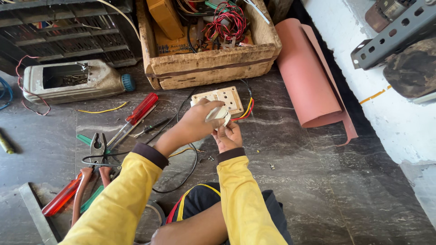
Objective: The person strips a wire with pliers, then inserts the wire into a white electrical plug and tightens the terminal screws with a screwdriver. The person works while sitting on the floor.
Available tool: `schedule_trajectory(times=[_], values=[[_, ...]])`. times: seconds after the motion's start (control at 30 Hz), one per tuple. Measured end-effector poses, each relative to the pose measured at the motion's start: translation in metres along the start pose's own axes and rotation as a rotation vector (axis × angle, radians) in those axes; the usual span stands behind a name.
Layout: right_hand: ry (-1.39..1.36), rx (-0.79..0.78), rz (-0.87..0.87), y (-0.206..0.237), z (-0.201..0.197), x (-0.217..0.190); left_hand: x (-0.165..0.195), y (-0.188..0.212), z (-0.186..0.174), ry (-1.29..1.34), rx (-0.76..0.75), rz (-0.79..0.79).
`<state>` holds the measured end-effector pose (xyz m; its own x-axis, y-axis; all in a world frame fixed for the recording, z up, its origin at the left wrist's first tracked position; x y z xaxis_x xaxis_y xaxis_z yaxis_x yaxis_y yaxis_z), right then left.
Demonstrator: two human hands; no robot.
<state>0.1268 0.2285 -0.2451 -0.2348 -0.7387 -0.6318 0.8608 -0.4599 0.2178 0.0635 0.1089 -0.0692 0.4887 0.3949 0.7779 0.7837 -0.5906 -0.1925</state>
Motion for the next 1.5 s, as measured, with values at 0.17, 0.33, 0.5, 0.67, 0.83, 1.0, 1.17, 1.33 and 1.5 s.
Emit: schedule_trajectory(times=[0.17,0.33,0.5,0.67,0.83,1.0,1.17,1.33,1.5], values=[[0.009,0.072,-0.031,0.000,-0.003,-0.004,0.007,0.012,0.002,0.142,0.063,-0.013],[0.038,-0.099,-0.069,0.010,0.002,-0.014,0.008,0.020,0.007,0.257,0.090,-0.037],[0.060,-0.073,-0.068,0.007,-0.004,-0.016,0.009,0.019,0.014,0.277,0.157,0.041],[0.000,-0.050,-0.040,0.003,-0.010,-0.006,0.014,0.018,0.015,0.213,0.197,0.245],[-0.033,-0.046,-0.028,0.003,-0.008,-0.002,0.013,0.021,0.015,0.217,0.190,0.110],[-0.008,-0.036,-0.044,0.008,-0.003,-0.002,0.018,0.024,0.011,0.179,0.234,0.122],[-0.024,-0.054,-0.052,0.011,0.001,-0.003,0.020,0.029,0.011,0.138,0.219,0.142],[0.012,-0.039,-0.083,0.017,0.001,-0.002,0.023,0.037,0.009,0.100,0.281,0.159],[0.019,-0.091,-0.120,0.018,0.004,-0.003,0.023,0.040,0.007,0.188,0.236,0.133]])
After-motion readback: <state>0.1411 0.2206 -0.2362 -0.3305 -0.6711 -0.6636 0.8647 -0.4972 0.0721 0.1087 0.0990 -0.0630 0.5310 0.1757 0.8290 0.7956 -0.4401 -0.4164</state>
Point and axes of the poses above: each hand's wrist, its own y-axis away from the middle knuckle, its own z-axis out of the palm, x = y × z, the point moved 3 cm from there along -y, towards the middle knuckle, and after that the axes turned 8 degrees about x, right-handed, at the moved point
